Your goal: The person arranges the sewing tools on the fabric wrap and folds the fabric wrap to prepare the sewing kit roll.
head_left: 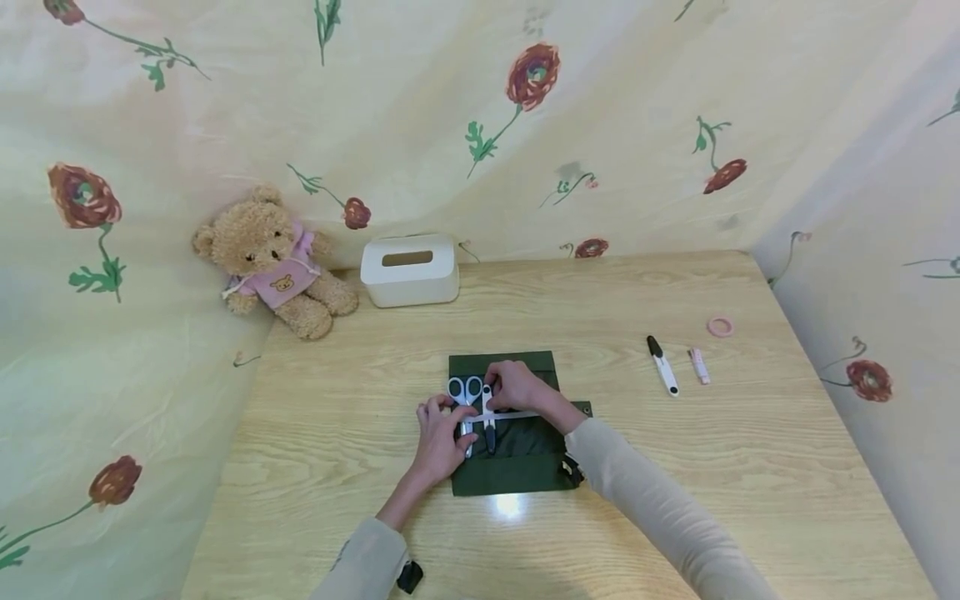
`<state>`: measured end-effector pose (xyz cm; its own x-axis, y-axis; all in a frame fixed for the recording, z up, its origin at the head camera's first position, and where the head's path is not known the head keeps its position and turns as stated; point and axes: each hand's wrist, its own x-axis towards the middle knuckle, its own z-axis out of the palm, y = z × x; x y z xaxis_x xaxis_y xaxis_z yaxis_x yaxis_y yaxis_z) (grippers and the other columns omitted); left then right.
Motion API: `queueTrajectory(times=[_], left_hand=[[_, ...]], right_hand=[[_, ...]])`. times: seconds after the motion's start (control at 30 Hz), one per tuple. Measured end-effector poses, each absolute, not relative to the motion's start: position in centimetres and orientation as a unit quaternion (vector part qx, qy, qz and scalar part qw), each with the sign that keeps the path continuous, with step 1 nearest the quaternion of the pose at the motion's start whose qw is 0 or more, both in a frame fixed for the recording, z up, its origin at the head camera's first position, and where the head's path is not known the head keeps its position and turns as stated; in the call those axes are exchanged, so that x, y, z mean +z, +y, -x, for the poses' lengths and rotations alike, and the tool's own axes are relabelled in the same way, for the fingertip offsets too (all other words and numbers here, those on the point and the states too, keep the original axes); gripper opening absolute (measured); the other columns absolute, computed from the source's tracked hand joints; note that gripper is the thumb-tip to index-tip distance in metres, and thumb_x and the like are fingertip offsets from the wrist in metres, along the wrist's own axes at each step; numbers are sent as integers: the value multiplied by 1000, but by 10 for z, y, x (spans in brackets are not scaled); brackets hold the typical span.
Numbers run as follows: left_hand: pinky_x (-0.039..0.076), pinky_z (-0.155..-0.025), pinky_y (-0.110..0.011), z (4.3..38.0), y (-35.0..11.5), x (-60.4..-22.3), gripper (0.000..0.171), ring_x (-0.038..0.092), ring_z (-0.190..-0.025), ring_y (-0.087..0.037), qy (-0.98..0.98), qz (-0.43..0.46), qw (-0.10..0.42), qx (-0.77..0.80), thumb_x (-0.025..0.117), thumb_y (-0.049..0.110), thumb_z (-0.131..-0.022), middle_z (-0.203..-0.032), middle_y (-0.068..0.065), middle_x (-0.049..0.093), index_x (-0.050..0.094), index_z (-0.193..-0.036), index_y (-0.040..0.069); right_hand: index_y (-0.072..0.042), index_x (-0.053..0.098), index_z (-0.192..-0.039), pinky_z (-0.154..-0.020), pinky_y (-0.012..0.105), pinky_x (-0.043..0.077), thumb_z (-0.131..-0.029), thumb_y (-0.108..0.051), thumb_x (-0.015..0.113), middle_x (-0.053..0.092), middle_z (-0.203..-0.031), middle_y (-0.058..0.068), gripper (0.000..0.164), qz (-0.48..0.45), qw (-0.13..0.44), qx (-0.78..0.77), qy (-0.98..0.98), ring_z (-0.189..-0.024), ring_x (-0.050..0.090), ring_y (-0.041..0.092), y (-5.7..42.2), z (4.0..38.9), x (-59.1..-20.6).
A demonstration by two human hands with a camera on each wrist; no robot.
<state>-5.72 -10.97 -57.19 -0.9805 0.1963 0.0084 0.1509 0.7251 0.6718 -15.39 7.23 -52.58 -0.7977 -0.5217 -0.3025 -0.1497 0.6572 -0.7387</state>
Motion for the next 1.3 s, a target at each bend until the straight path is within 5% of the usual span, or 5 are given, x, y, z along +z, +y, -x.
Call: queueTrajectory(times=[0.2, 0.5, 0.63, 0.87, 1.3], left_hand=[[33, -91, -48, 53, -111, -571, 34, 28, -120, -38, 933, -101, 20, 345, 75, 12, -90, -130, -18, 39, 68, -122, 16], [38, -88, -47, 52, -98, -559, 30, 40, -110, -34, 929, -153, -80, 327, 76, 8, -88, -120, -16, 51, 70, -118, 11], [41, -85, -42, 58, -92, -562, 30, 42, -106, -30, 929, -176, -62, 319, 77, 11, -88, -116, -13, 50, 71, -118, 12], [30, -96, -53, 68, -87, -569, 27, 36, -119, -40, 930, -205, -84, 293, 80, 18, -86, -130, -21, 49, 73, -112, 15], [25, -97, -57, 77, -79, -573, 24, 34, -122, -44, 934, -209, -66, 281, 80, 22, -87, -134, -25, 48, 76, -109, 17]], right_hand=[[7, 64, -113, -58, 29, 52, -93, -7, 69, 64, -80, 4, 25, 191, 213, -408, 867, -59, 62, 15, 99, 155, -523], [15, 62, -112, -62, 32, 55, -94, 2, 62, 65, -95, 21, 22, 130, 65, -428, 892, -78, 66, 31, 210, 171, -517], [14, 61, -112, -69, 39, 54, -92, 3, 62, 65, -96, 26, 23, 95, 32, -378, 920, -86, 65, 40, 259, 173, -513], [19, 55, -115, -81, 60, 48, -90, -2, 63, 59, -105, 41, 34, 65, 53, -303, 949, -98, 58, 53, 308, 173, -517], [23, 48, -123, -78, 55, 50, -89, -4, 63, 61, -102, 40, 46, 50, 103, -272, 956, -92, 61, 49, 319, 182, -522]])
